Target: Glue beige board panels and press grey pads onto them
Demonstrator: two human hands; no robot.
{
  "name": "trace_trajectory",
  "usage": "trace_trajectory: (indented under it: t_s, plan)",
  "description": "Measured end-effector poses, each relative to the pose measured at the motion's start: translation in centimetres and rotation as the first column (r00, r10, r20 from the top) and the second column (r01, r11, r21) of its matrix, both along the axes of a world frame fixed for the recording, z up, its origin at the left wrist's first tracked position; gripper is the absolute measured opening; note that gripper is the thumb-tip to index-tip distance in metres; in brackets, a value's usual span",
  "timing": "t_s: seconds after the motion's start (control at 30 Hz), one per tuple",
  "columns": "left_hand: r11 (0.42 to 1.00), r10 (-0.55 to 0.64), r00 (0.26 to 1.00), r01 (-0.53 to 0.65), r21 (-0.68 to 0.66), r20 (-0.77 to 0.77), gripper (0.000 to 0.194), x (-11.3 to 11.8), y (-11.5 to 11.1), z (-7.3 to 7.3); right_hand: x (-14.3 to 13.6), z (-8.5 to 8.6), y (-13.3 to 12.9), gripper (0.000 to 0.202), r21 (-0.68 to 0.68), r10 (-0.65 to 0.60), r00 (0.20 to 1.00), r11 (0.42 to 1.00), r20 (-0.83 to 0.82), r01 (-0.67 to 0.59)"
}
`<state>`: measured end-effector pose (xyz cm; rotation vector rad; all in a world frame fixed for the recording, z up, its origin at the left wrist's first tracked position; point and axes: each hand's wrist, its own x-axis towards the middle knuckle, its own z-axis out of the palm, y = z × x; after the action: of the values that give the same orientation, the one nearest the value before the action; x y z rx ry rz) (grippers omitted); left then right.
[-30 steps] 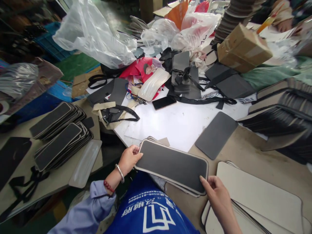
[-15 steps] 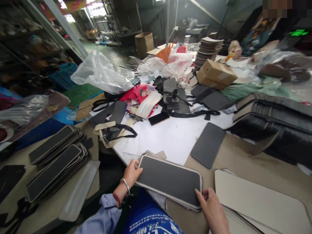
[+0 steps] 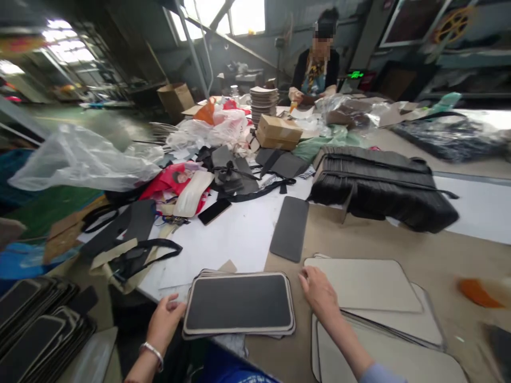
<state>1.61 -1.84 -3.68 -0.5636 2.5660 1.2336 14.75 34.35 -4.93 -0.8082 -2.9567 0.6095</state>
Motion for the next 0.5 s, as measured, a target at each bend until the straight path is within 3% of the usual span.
trace_trajectory:
  t_s: [0.1, 0.2, 0.4, 0.5]
  plan:
    - [0.999, 0.041, 0.994, -0.038, 0.036, -0.101, 0.031, -0.9, 0.3, 1.1, -3.1, -1.1, 1.4, 0.026, 0.139, 0.121, 0.992, 0.984, -0.033, -0.115]
    - [0.979, 0.13, 0.98, -0.103, 0.178, -0.149, 0.03, -3.8, 1.2, 1.3, -5.4, -3.1, 2.6, 0.031, 0.214, 0.194, 0.98, 0.96, -0.042, -0.181]
    - [0.854, 0.235, 0.971, -0.181, 0.489, -0.051, 0.017, -13.4, 3.9, 0.1, -6.3, -8.3, 5.6, 0.035, 0.157, 0.258, 0.965, 0.956, -0.045, -0.248]
    - [0.764, 0.249, 0.968, -0.211, 0.609, 0.023, 0.012, -18.6, 4.6, -1.0, -5.8, -9.8, 6.6, 0.039, 0.17, 0.236, 0.97, 0.96, -0.055, -0.223]
